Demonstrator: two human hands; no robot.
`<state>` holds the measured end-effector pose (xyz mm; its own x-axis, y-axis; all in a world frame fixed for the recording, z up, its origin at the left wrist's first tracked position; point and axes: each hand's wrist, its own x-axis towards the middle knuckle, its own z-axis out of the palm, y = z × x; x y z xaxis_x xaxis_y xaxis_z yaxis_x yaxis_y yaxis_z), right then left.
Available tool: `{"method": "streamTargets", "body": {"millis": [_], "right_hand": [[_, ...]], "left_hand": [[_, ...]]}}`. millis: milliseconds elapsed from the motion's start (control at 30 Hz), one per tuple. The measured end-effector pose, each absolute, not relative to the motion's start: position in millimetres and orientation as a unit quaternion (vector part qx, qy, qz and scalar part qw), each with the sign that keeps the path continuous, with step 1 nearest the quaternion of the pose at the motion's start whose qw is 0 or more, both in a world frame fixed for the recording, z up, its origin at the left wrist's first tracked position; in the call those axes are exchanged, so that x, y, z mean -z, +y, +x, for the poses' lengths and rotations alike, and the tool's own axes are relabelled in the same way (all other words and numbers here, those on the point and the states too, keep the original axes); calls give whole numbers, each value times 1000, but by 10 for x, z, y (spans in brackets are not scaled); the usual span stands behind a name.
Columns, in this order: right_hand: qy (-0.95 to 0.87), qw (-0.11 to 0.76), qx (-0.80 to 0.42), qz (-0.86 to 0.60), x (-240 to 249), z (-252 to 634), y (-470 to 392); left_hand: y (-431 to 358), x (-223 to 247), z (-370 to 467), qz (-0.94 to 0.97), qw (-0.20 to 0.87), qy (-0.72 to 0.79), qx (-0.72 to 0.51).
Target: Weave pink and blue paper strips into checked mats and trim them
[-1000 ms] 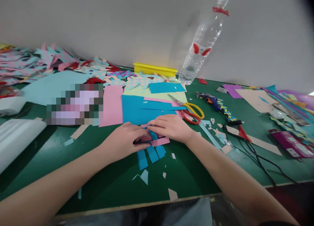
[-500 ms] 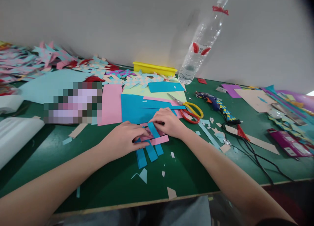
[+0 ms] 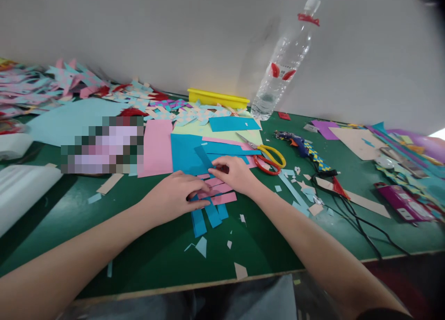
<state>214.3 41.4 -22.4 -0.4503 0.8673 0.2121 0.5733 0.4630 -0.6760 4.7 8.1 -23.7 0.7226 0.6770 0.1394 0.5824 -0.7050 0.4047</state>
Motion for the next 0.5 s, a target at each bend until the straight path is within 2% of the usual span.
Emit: {"method": "streamTargets", "body": {"millis": [500], "right_hand": [[-796,267,-290,-459,179,2127,364]], "left_hand": [[77,236,48,918,153,336,-146]]}}
